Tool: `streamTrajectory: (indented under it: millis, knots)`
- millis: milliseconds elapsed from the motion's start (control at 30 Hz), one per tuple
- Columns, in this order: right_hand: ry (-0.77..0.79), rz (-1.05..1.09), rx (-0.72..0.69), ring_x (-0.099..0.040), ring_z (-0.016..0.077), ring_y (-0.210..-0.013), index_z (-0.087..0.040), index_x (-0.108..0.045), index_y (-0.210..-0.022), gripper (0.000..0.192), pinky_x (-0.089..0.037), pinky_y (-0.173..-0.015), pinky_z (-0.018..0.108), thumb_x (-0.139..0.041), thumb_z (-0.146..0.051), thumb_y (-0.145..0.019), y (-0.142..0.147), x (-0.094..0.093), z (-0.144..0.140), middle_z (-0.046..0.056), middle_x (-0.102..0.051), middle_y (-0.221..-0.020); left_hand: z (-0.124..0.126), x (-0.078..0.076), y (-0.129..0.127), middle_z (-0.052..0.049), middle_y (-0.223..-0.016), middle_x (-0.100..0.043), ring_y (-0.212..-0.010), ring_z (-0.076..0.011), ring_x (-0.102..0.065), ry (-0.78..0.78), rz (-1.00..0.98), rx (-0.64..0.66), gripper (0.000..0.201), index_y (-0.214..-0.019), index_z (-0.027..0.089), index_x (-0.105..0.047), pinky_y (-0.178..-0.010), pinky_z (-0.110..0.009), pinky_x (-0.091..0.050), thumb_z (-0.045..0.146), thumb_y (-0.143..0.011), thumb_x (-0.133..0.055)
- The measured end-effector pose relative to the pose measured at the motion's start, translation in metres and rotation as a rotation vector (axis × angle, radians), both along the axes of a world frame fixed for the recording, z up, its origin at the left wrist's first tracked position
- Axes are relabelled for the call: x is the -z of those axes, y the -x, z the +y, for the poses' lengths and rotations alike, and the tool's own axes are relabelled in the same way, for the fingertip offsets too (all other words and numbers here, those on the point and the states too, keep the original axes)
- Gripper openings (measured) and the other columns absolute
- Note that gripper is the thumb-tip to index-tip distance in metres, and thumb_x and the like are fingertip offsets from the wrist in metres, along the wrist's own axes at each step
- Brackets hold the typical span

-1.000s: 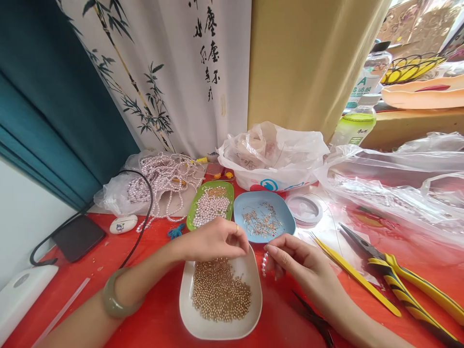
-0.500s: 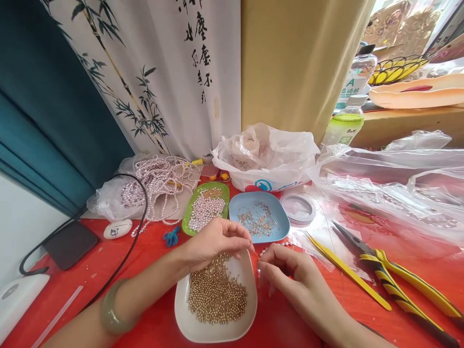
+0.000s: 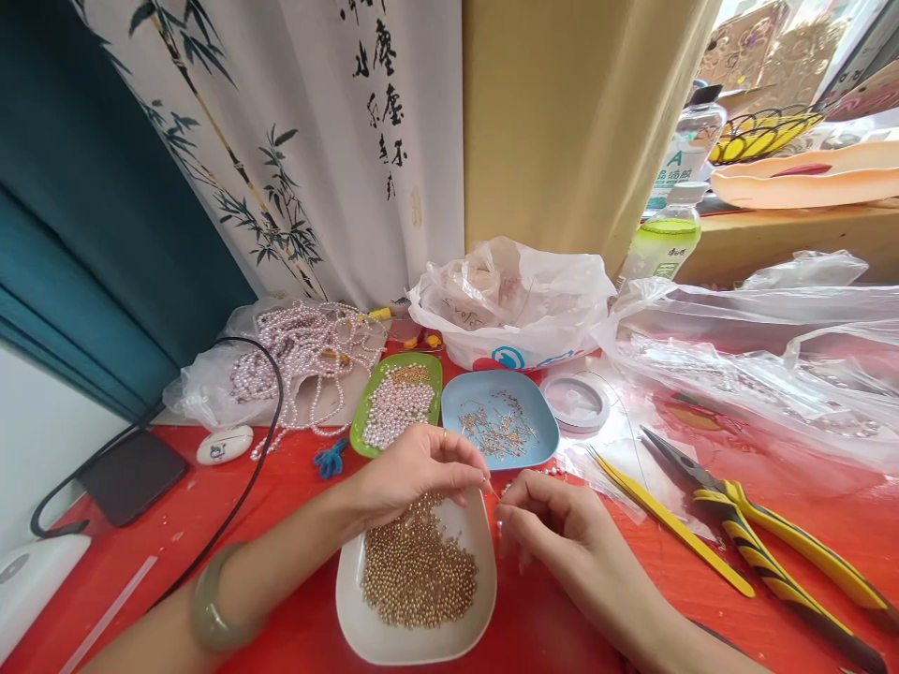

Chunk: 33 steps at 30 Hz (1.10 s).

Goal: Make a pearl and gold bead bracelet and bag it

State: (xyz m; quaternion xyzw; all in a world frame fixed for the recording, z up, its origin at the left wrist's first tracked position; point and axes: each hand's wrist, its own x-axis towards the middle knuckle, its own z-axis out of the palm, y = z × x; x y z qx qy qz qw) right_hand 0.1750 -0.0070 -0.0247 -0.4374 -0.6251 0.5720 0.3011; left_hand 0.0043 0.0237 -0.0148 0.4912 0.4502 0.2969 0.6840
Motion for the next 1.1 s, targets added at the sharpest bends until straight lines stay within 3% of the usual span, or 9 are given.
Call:
streamTrajectory:
  millis: [433,700,900,1100]
  knots:
    - [0.016,0.001,0.0,-0.048,0.012,-0.047,-0.018,-0.048,-0.061,0.014,-0.035,-0.047,0.024,-0.042,-0.018,-0.074,0.0,-0.001,0.001,0.0,-0.056,-0.052,0.0,0.0,0.0,0.0,-0.059,-0.061,-0.054,-0.0072,-0.051,-0.04,0.024,0.022,0.007,-0.066,0.013,-0.066,-0.056,-0.02,-0.039,0.019,-0.063,-0.068]
    - [-0.021,0.035,-0.045,-0.048,0.0111,-0.054,-0.016,-0.054,-0.063,0.023,-0.036,-0.051,0.023,-0.047,-0.03,-0.08,-0.001,0.002,0.003,-0.001,-0.055,-0.058,0.0,-0.003,0.002,-0.001,-0.064,-0.064,-0.059,-0.0085,-0.053,-0.15,0.108,0.067,0.006,-0.069,0.015,-0.069,-0.058,-0.02,-0.039,0.016,-0.066,-0.064]
    - [0.015,0.117,-0.033,-0.053,0.0121,-0.059,-0.018,-0.061,-0.074,0.016,-0.041,-0.058,0.024,-0.047,-0.025,-0.078,-0.003,-0.002,0.007,0.0,-0.06,-0.064,0.0,-0.011,0.002,0.0,-0.065,-0.06,-0.059,-0.0096,-0.051,-0.243,0.123,0.0,0.005,-0.065,0.016,-0.066,-0.057,-0.022,-0.037,0.02,-0.066,-0.065]
    - [-0.057,0.101,0.048,-0.053,0.0124,-0.064,-0.021,-0.062,-0.075,0.015,-0.041,-0.058,0.023,-0.048,-0.024,-0.077,-0.008,-0.007,0.01,-0.001,-0.062,-0.072,-0.007,-0.019,0.0,0.001,-0.064,-0.056,-0.062,-0.0096,-0.048,-0.345,-0.002,-0.072,0.004,-0.065,0.017,-0.066,-0.059,-0.022,-0.036,0.021,-0.067,-0.066]
